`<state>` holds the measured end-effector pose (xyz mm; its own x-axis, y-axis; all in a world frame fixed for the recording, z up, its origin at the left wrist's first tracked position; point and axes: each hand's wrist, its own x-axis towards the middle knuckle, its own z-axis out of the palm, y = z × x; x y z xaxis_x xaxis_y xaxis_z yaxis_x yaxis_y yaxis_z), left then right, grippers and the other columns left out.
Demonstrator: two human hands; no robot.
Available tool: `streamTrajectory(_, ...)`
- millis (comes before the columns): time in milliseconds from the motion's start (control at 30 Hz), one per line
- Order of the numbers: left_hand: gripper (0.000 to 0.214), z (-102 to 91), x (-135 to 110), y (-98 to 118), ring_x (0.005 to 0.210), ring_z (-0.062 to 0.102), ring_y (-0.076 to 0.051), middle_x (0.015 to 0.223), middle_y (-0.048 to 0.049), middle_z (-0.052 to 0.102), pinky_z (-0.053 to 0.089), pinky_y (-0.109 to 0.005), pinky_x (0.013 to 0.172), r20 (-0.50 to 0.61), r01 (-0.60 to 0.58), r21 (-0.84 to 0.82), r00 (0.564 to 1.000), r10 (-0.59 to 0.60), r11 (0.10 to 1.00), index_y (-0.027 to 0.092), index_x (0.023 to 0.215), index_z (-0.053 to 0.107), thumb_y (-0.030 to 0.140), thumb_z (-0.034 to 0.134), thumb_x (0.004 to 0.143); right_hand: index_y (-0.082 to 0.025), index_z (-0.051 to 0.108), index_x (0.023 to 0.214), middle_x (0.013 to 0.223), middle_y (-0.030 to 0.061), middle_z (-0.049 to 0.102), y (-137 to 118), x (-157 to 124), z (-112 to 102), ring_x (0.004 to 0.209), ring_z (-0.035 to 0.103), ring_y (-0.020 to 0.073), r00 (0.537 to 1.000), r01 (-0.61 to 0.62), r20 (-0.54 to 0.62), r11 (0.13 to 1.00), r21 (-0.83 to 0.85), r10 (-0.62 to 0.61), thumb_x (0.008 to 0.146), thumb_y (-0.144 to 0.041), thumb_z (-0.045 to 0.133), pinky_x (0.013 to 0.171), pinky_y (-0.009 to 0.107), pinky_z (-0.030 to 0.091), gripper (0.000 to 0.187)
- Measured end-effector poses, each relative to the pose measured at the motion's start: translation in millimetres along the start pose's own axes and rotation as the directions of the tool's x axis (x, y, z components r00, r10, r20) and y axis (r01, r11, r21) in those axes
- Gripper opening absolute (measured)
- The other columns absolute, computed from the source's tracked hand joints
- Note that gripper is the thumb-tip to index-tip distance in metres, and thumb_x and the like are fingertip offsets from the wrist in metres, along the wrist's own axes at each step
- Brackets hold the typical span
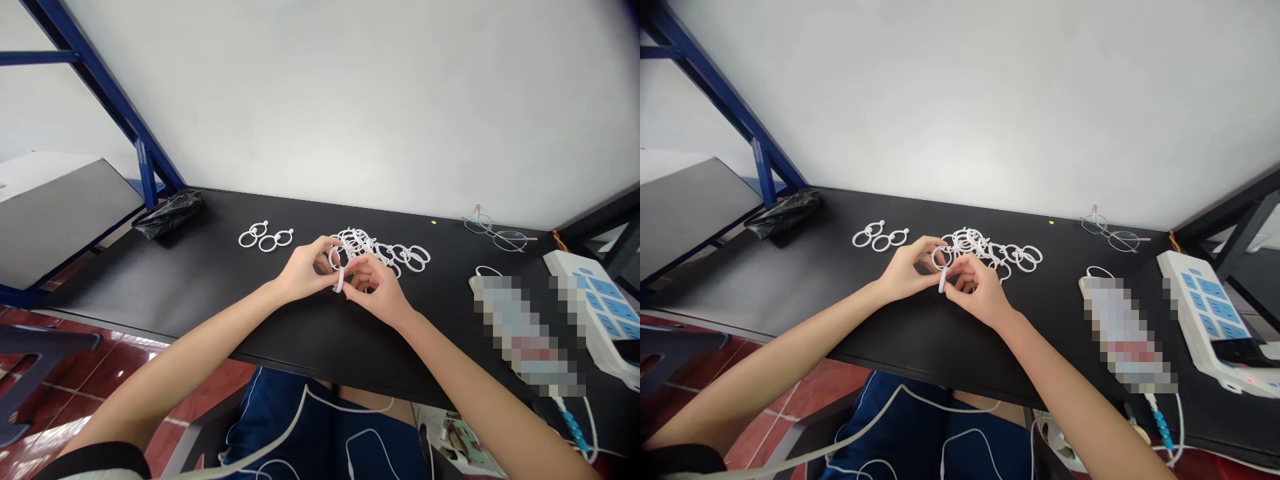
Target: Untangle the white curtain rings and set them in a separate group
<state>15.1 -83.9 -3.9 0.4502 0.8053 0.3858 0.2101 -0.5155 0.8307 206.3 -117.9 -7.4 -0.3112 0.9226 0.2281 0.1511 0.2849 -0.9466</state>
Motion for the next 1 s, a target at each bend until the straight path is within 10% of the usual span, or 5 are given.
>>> streamTrajectory(300,0.038,7.0,-1.9,0.4,0.062,0.069,-0.01,0.094,-0.0039,0.07,0.056,-0.02,0.061,-0.046,-0.008,-0.011,0.999,0.007,1.0,0.018,0.118,0.058,0.02,0.066,0.081,-0.022,0.053,0.093,0.086,0.0016,0.067,-0.3,3.1,-0.1,0.067,0.069,0.0155,0.995,-0.096,0.053,0.987,0.131,0.09,0.077,-0.032,0.074,0.046,0.023,0.054,0.029)
streamTrajectory(600,0.026,6.7,3.5,-3.9,0.065,0.067,-0.011,0.09,-0.0053,0.072,0.058,-0.022,0.061,-0.153,-0.015,0.109,0.988,0.032,0.994,0.016,0.102,0.069,0.032,0.071,0.082,-0.02,0.057,0.077,0.063,0.0006,0.068,-4.9,7.1,-3.3,0.056,0.066,0.0161,0.981,-0.084,-0.155,0.978,0.191,0.115,0.078,-0.038,0.072,0.053,0.03,0.057,0.024)
streamTrajectory(1000,0.029,0.5,6.0,-0.7,0.055,0.066,-0.01,0.087,-0.005,0.071,0.054,-0.021,0.053,0.107,0.148,-0.148,0.985,-0.133,0.978,0.015,0.1,0.073,0.033,0.076,0.077,-0.023,0.04,0.055,0.053,-0.0031,0.039,-2.8,6.9,-3.1,0.051,0.048,0.0143,0.983,-0.09,-0.115,0.917,0.389,0.146,0.072,-0.023,0.051,0.046,0.027,0.041,0.021)
